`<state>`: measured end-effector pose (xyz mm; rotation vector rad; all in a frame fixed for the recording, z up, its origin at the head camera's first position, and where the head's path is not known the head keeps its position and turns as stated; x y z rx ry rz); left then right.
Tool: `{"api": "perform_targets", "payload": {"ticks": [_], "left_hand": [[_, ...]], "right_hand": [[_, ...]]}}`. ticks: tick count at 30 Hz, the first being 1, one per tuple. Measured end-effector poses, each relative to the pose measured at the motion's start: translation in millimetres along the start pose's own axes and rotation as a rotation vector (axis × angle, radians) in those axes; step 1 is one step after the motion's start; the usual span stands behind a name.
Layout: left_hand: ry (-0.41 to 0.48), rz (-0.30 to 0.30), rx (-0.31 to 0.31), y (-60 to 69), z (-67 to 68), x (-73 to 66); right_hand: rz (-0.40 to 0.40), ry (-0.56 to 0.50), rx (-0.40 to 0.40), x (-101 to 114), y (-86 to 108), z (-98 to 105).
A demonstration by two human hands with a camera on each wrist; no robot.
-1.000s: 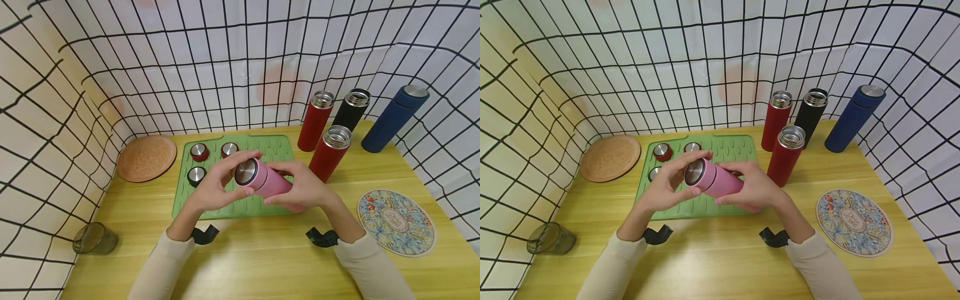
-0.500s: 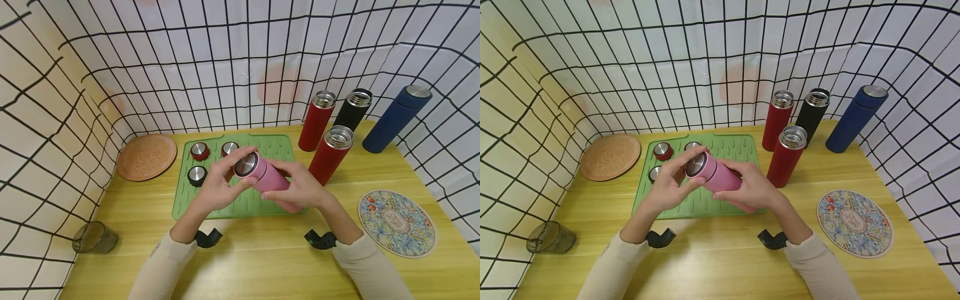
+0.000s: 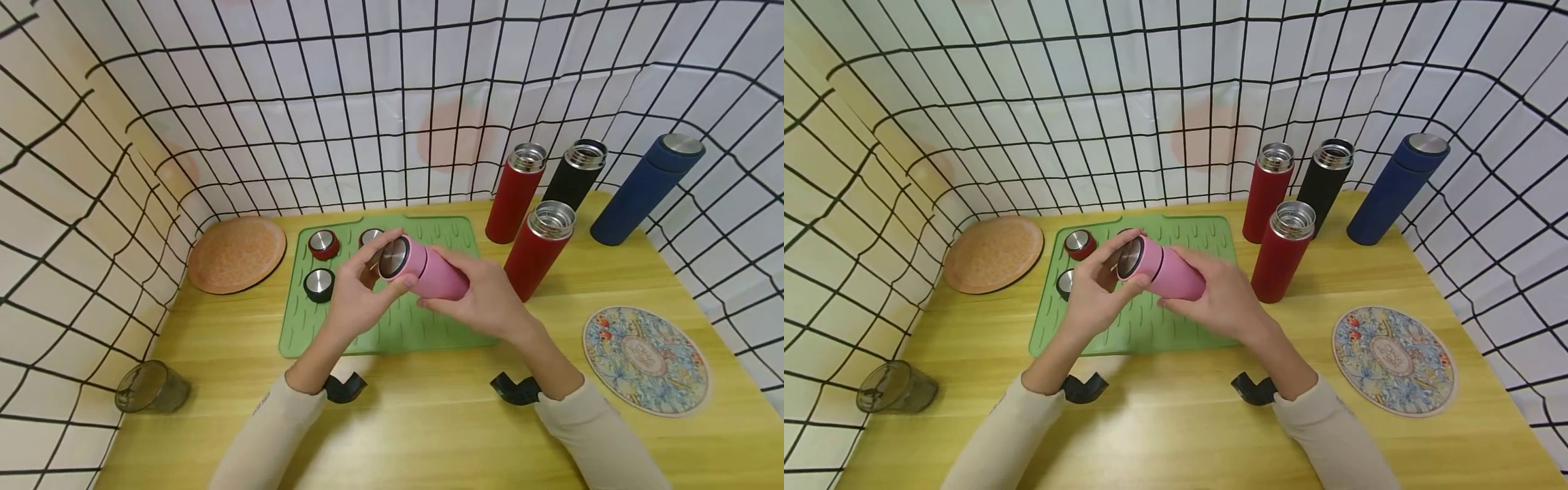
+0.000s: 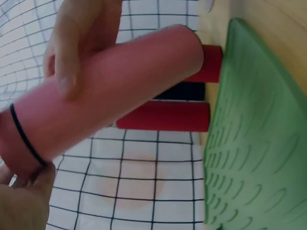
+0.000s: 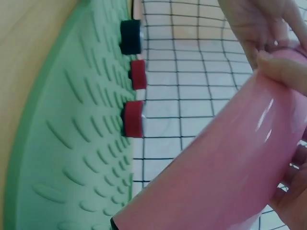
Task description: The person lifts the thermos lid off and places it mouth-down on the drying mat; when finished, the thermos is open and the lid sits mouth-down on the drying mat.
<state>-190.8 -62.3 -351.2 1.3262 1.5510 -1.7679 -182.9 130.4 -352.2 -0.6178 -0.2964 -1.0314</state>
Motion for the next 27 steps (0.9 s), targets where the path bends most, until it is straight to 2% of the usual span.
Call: {"api": "perform_targets", "payload": {"ticks": [3, 7, 13, 17, 21, 25, 27], "left_hand": [[0.055, 0.007, 0.063, -0.9, 2.6, -5.3], [0.1, -0.005, 0.192, -1.4, 4.7, -12.2], [0.183, -0.049, 0.42, -1.4, 1.1, -17.7], [0.221, -0.096, 0.525, 0.0, -1.8, -19.7], [0.213, -0.108, 0.544, 0.2, -1.3, -18.6], [0.187, -0.095, 0.508, -0.6, 0.2, -15.0], [0.185, -0.078, 0.472, -0.9, 0.9, -12.8]], "right_hand": [[0.006, -0.06, 0.027, 2.5, 0.1, 6.3], [0.028, -0.15, 0.076, 3.4, 0.8, 9.4], [0.084, -0.184, 0.175, 6.4, 4.5, 9.5], [0.103, -0.204, 0.219, 5.7, 7.0, 8.9], [0.103, -0.212, 0.234, 3.9, 7.7, 10.7], [0.083, -0.184, 0.22, 1.3, 6.6, 10.8], [0.074, -0.171, 0.199, 1.2, 5.8, 9.6]]}}
Point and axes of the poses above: each hand's wrist, its own y-axis away from the middle knuckle, its own z-axis out of the back of the hand, x = y × z, the point moved 5 cm from there along -y, towards the middle knuckle, and after that the axes turned 12 degrees about y, right-handed, at the moved point
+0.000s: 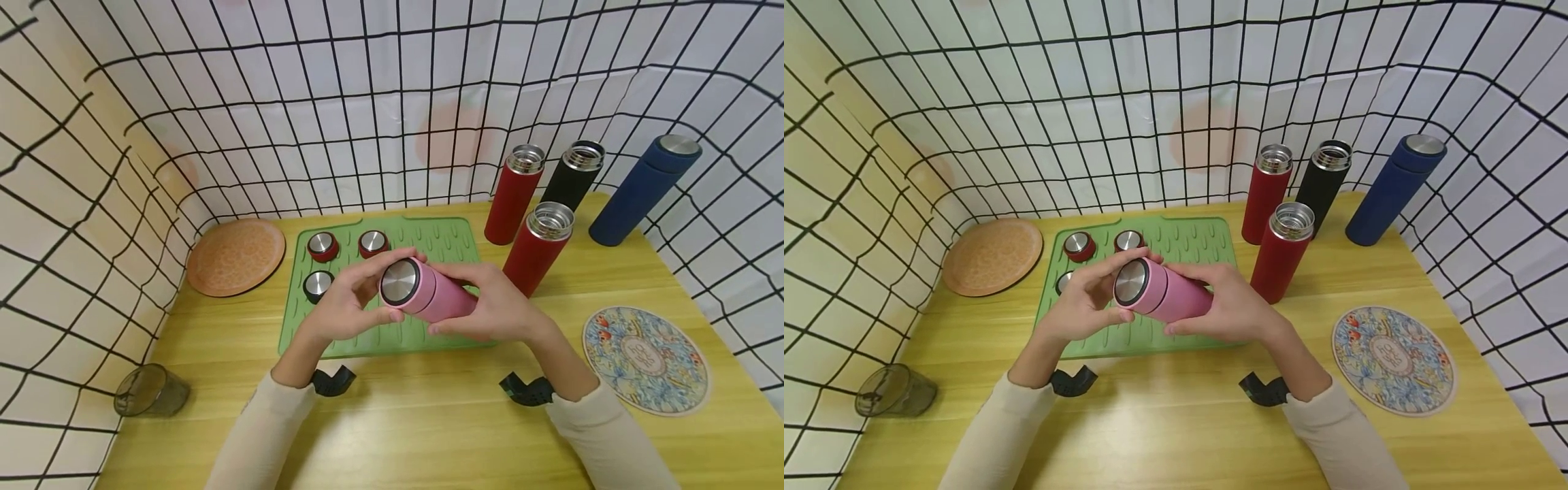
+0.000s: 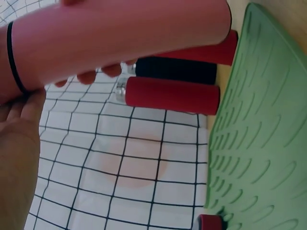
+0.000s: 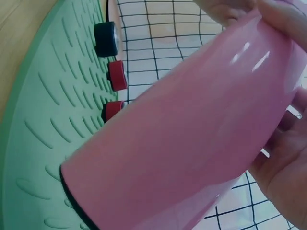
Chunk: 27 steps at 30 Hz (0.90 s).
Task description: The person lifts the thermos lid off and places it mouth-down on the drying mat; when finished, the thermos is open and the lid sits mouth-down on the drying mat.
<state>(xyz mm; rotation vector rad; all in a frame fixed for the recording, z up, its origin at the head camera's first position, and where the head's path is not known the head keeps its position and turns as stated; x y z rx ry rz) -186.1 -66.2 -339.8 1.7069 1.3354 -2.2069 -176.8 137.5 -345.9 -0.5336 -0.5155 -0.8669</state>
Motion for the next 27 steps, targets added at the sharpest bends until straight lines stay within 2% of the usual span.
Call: {"api": "perform_targets", "payload": {"ticks": [3, 6, 9, 10, 12, 13, 15, 21, 27], "left_hand": [[-0.012, 0.037, -0.113, 0.7, 2.1, 3.5], [-0.053, 0.081, -0.304, 1.6, 6.1, 7.4], [-0.093, 0.118, -0.484, 3.3, 9.6, 11.1], [-0.1, 0.128, -0.528, 3.9, 10.5, 12.2], [-0.097, 0.143, -0.569, 4.8, 11.7, 14.4], [-0.091, 0.148, -0.568, 4.9, 12.3, 15.1], [-0.074, 0.154, -0.521, 4.3, 12.1, 15.9], [-0.01, 0.102, -0.212, 0.5, 4.3, 10.0], [0.027, -0.006, -0.018, -1.0, -1.3, -0.3]], "right_hand": [[-0.016, 0.025, -0.068, 0.4, -1.2, -2.2], [-0.017, 0.089, -0.182, 2.3, -3.3, -3.5], [0.006, 0.207, -0.303, 4.8, -5.2, -4.3], [0.013, 0.241, -0.333, 5.7, -5.7, -4.3], [0.016, 0.3, -0.37, 6.4, -6.1, -4.0], [0.017, 0.314, -0.373, 6.5, -6.1, -3.7], [0.006, 0.304, -0.351, 6.2, -5.3, -2.5], [-0.015, 0.113, -0.194, 1.5, -2.3, 1.6], [0.009, -0.013, -0.029, 0.2, 1.2, 4.3]]}}
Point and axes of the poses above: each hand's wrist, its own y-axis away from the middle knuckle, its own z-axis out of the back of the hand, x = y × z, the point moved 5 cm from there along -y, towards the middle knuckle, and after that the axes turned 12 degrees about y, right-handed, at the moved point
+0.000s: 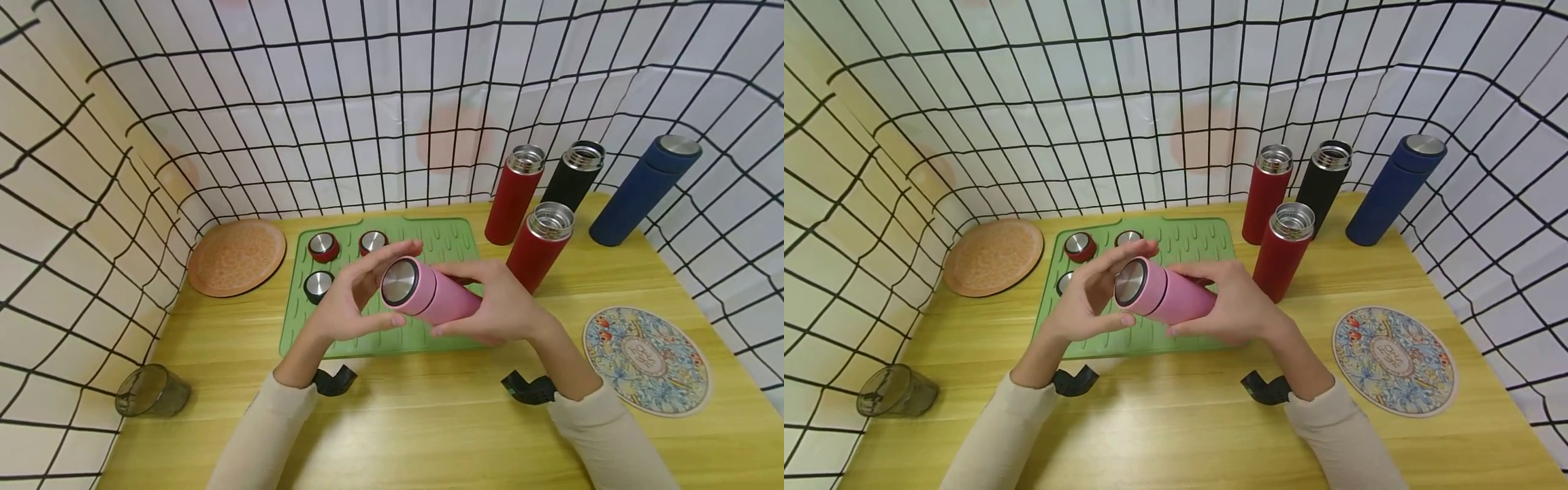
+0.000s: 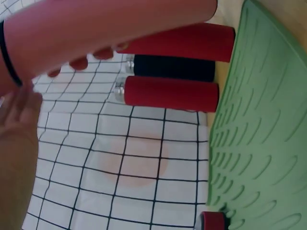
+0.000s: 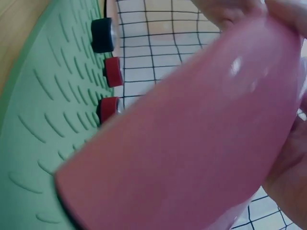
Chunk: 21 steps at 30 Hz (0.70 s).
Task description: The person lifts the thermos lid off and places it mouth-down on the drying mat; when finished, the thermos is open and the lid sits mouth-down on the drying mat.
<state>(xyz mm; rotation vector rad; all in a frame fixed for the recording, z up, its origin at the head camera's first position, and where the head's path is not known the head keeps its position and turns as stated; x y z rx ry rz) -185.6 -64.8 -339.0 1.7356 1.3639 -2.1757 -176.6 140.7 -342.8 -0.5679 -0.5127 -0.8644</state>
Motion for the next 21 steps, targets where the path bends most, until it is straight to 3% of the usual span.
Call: {"api": "perform_targets", "payload": {"ticks": [5, 9, 12, 15, 18, 21], "left_hand": [[0.027, -0.059, 0.128, 0.5, -5.0, -3.2], [0.036, -0.07, 0.109, 0.2, -4.9, -3.1], [0.015, -0.055, 0.009, 0.1, -1.0, -0.6], [-0.022, -0.026, -0.147, 0.1, 3.6, 3.8], [-0.063, 0.036, -0.337, 1.9, 7.4, 8.8], [-0.075, 0.104, -0.481, 4.9, 10.1, 13.6]], "right_hand": [[0.058, -0.009, 0.092, 2.3, 1.4, -2.3], [0.053, 0.015, 0.084, 3.6, 1.7, -2.3], [0.011, 0.063, 0.027, 3.9, 0.5, -1.7], [-0.02, 0.116, -0.081, 5.4, -1.2, -1.8], [-0.016, 0.248, -0.222, 9.4, -1.8, -3.1], [-0.024, 0.403, -0.327, 14.6, -1.2, -4.0]]}}
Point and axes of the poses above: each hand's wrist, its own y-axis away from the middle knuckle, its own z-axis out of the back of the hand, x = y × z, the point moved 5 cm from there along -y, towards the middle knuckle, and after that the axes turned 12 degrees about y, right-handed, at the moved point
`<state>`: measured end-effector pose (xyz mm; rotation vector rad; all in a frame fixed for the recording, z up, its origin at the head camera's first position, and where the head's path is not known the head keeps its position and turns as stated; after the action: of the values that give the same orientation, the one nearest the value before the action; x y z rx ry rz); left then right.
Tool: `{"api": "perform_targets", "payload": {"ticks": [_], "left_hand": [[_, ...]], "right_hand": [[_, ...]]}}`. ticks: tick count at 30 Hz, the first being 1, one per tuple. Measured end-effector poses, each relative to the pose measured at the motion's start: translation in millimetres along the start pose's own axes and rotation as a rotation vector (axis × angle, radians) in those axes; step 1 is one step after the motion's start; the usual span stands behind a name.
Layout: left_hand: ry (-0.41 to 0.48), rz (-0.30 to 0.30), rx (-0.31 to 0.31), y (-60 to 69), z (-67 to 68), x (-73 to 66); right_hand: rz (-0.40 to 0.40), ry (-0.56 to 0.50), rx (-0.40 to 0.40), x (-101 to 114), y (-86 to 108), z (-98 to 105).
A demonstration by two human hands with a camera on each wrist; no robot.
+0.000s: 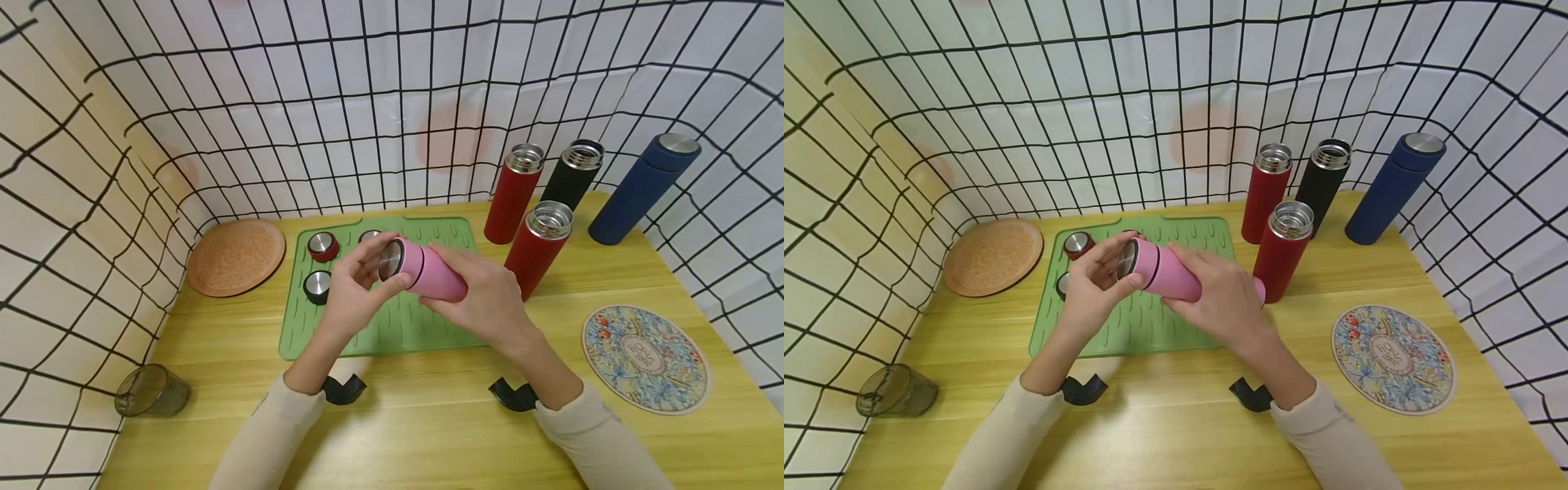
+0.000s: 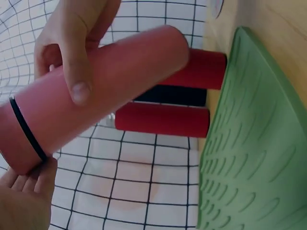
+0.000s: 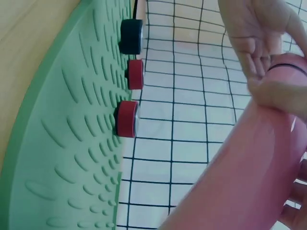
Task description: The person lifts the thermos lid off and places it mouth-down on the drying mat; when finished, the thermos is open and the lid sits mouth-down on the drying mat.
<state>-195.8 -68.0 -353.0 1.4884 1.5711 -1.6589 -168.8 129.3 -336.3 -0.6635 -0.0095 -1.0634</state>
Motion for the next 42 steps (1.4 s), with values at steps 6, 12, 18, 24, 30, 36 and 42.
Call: {"api": "perform_targets", "payload": {"ticks": [6, 12, 18, 24, 30, 36, 42], "left_hand": [[-0.01, 0.027, 0.018, -1.0, 2.0, -0.1], [0.012, -0.068, 0.322, -1.7, -2.6, -13.1], [0.045, -0.106, 0.489, 0.4, -3.5, -19.0], [0.019, -0.077, 0.557, 0.5, -3.5, -11.8], [-0.022, -0.044, 0.487, 0.4, 3.5, -5.4], [-0.025, -0.009, 0.354, -3.3, 12.5, -2.1], [-0.062, 0.038, 0.215, -7.5, 20.0, 3.2]], "right_hand": [[-0.023, -0.056, 0.013, -3.5, -0.4, 0.2], [-0.058, -0.352, 0.174, -17.4, -0.1, 0.9], [-0.05, -0.475, 0.328, -25.7, -0.3, -1.2], [-0.036, -0.471, 0.441, -28.6, -3.0, -10.8], [-0.074, -0.407, 0.466, -33.6, -10.0, -17.1], [-0.102, -0.354, 0.408, -33.5, -18.7, -20.0], [-0.09, -0.318, 0.339, -32.1, -24.2, -20.4]]}}
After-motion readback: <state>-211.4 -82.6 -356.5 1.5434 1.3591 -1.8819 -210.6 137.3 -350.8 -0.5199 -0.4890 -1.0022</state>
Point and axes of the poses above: each hand's wrist, its own y-axis away from the middle knuckle, its own z-axis out of the back of the hand, x = y × z, the point moved 5 cm from there along -y, towards the middle knuckle, and after that the axes turned 12 degrees about y, right-handed, at the moved point
